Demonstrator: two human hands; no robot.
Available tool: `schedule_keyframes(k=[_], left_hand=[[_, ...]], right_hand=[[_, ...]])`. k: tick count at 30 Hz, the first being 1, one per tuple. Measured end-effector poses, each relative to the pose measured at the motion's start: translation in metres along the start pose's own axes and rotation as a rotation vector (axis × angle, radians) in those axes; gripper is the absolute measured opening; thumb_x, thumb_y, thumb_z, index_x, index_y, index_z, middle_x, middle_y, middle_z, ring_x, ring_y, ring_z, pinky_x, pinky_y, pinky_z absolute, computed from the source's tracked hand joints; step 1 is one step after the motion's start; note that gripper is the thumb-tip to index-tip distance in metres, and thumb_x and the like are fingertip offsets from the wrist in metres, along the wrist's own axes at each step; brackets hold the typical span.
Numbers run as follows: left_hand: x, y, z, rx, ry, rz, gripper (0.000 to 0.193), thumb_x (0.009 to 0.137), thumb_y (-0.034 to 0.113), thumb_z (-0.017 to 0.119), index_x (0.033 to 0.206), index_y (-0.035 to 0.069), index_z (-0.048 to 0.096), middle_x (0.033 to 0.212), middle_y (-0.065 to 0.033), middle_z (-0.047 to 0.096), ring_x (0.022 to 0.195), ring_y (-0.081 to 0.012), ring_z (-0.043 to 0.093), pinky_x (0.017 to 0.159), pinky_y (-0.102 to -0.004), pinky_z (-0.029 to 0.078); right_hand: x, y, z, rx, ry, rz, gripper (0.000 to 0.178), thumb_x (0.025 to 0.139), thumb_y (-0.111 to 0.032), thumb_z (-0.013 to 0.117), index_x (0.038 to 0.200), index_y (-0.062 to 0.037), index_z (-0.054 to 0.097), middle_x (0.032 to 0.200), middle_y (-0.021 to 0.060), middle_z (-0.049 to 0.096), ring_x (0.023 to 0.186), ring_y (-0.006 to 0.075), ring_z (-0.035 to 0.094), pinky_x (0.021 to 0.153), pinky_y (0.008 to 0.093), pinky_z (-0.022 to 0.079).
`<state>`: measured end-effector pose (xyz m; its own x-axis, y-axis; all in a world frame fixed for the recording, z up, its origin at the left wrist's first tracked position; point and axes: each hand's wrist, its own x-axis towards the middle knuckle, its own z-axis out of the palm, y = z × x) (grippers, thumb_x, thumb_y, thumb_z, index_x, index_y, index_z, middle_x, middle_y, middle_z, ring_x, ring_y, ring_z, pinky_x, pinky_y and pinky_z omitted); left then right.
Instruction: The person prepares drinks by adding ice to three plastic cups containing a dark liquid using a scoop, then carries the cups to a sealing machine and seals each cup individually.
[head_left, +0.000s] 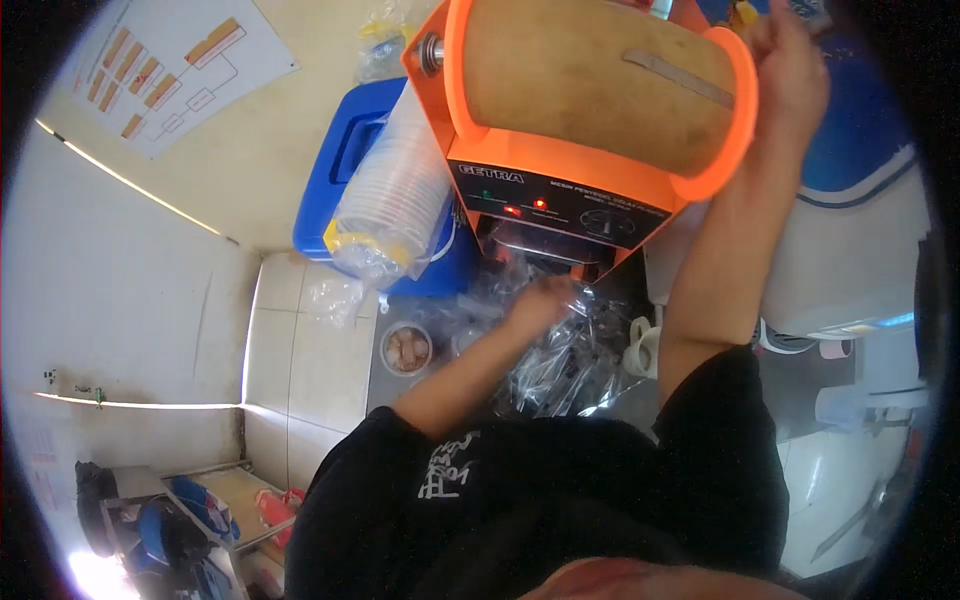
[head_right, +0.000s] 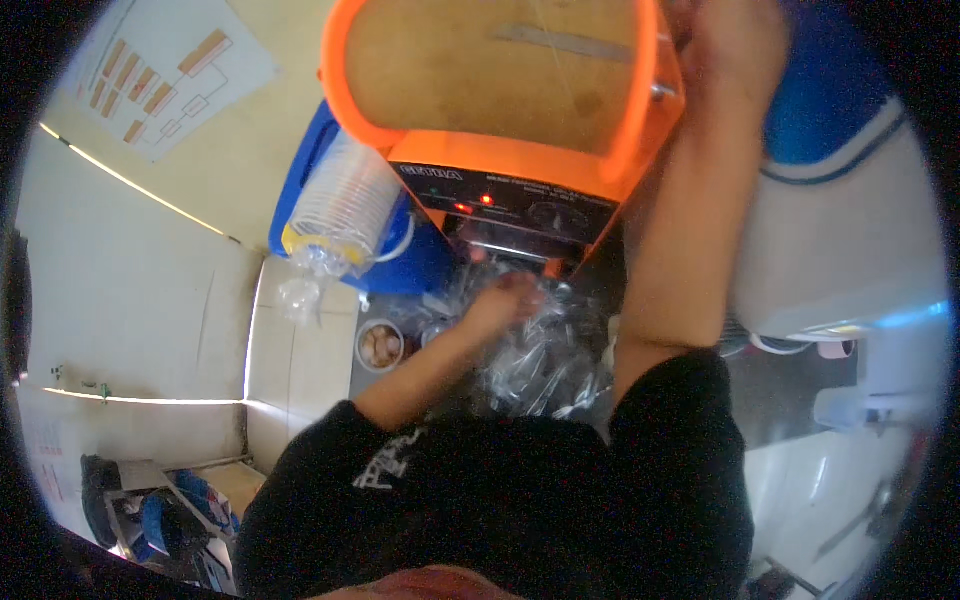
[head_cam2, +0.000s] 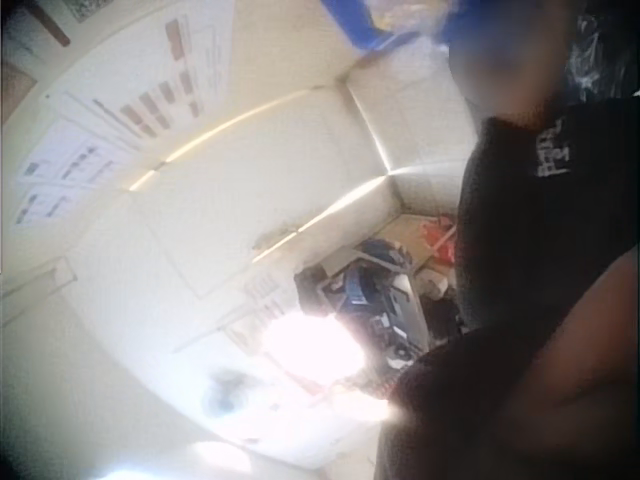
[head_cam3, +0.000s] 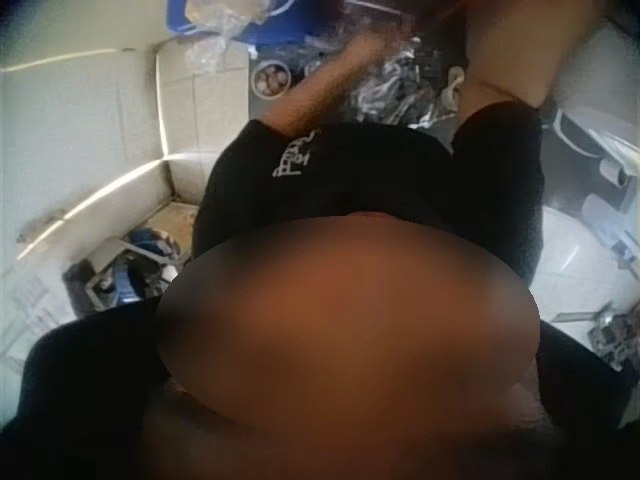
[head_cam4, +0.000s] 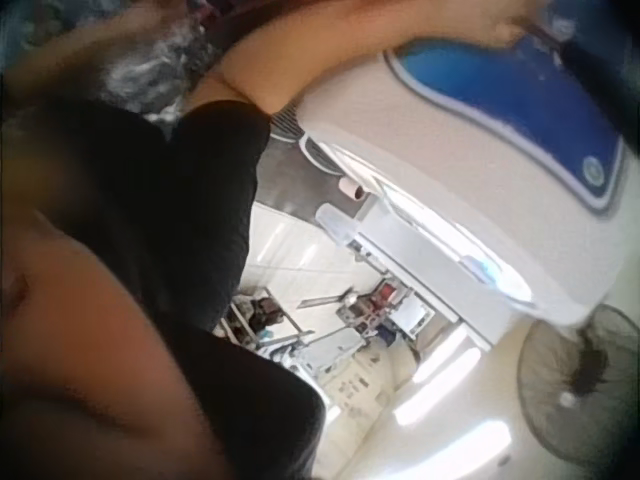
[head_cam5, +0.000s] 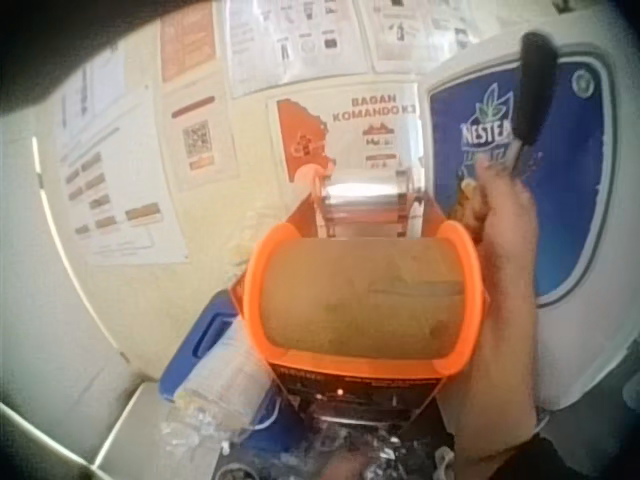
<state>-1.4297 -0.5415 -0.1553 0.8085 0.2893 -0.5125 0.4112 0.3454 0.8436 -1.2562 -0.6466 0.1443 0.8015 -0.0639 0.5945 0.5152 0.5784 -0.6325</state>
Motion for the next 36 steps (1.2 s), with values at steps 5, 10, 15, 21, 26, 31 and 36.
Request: schedule_keyframes(k=[5, 10, 15, 21, 26, 31, 36], left_hand=[[-0.096, 0.112, 0.030, 0.911, 0.008, 1.238, 0.035, 0.076, 0.013, 0.065, 0.109, 0.006, 0.058, 0.094, -0.0126, 0.064, 0.085, -0.0273, 0.061, 0.078, -0.0367, 0.047], [-0.062, 0.181, 0.028, 1.200, 0.326, 1.624, 0.046, 0.070, 0.013, 0.069, 0.114, 0.009, 0.056, 0.111, -0.0101, 0.060, 0.105, -0.0306, 0.054, 0.091, -0.0427, 0.040], [-0.035, 0.176, 0.015, 1.208, 0.315, 1.578, 0.050, 0.067, 0.015, 0.071, 0.115, 0.010, 0.057, 0.119, -0.0085, 0.059, 0.110, -0.0304, 0.053, 0.092, -0.0410, 0.041], [-0.039, 0.167, 0.010, 1.185, 0.325, 1.539, 0.048, 0.067, 0.014, 0.069, 0.113, 0.010, 0.058, 0.115, -0.0064, 0.060, 0.110, -0.0262, 0.054, 0.092, -0.0384, 0.039], [-0.034, 0.180, 0.025, 1.225, 0.322, 1.585, 0.048, 0.067, 0.016, 0.072, 0.113, 0.010, 0.059, 0.118, -0.0093, 0.059, 0.109, -0.0296, 0.056, 0.090, -0.0402, 0.043], [-0.034, 0.177, 0.014, 1.258, 0.397, 1.523, 0.050, 0.068, 0.017, 0.073, 0.115, 0.011, 0.058, 0.118, -0.0087, 0.059, 0.111, -0.0286, 0.054, 0.091, -0.0396, 0.044], [-0.032, 0.173, 0.021, 1.273, 0.393, 1.528, 0.051, 0.067, 0.018, 0.073, 0.116, 0.011, 0.058, 0.117, -0.0091, 0.060, 0.112, -0.0291, 0.054, 0.091, -0.0391, 0.044]], right_hand=[[0.021, 0.001, -0.003, -0.048, 0.029, 0.020, 0.030, 0.087, -0.023, 0.058, 0.063, -0.0160, 0.042, 0.050, -0.0070, 0.035, 0.038, 0.0068, 0.031, 0.036, 0.0228, 0.023], [0.080, -0.008, 0.072, -0.381, 0.478, 0.047, 0.028, 0.086, -0.024, 0.059, 0.063, -0.0155, 0.045, 0.050, -0.0071, 0.036, 0.038, 0.0061, 0.030, 0.037, 0.0223, 0.022], [0.037, -0.022, 0.020, -0.370, 0.296, -0.228, 0.027, 0.083, -0.023, 0.062, 0.064, -0.0136, 0.045, 0.053, -0.0039, 0.038, 0.043, 0.0095, 0.032, 0.042, 0.0258, 0.026], [-0.151, -0.013, -0.084, -0.193, -0.533, -0.680, 0.030, 0.078, -0.021, 0.066, 0.064, -0.0103, 0.042, 0.059, 0.0021, 0.042, 0.052, 0.0167, 0.036, 0.052, 0.0331, 0.035], [-0.145, -0.011, -0.081, -0.217, -0.489, -0.691, 0.030, 0.075, -0.016, 0.070, 0.065, -0.0088, 0.041, 0.064, 0.0038, 0.045, 0.055, 0.0173, 0.040, 0.055, 0.0341, 0.037], [-0.093, -0.046, 0.003, -0.211, 0.039, -0.085, 0.020, 0.083, -0.019, 0.064, 0.074, -0.0023, 0.058, 0.074, 0.0004, 0.059, 0.070, 0.0110, 0.055, 0.066, 0.0306, 0.044], [-0.060, -0.022, -0.023, -0.256, -0.009, -0.063, 0.019, 0.083, -0.022, 0.061, 0.075, -0.0052, 0.059, 0.072, 0.0032, 0.056, 0.064, 0.0133, 0.053, 0.059, 0.0288, 0.043]])
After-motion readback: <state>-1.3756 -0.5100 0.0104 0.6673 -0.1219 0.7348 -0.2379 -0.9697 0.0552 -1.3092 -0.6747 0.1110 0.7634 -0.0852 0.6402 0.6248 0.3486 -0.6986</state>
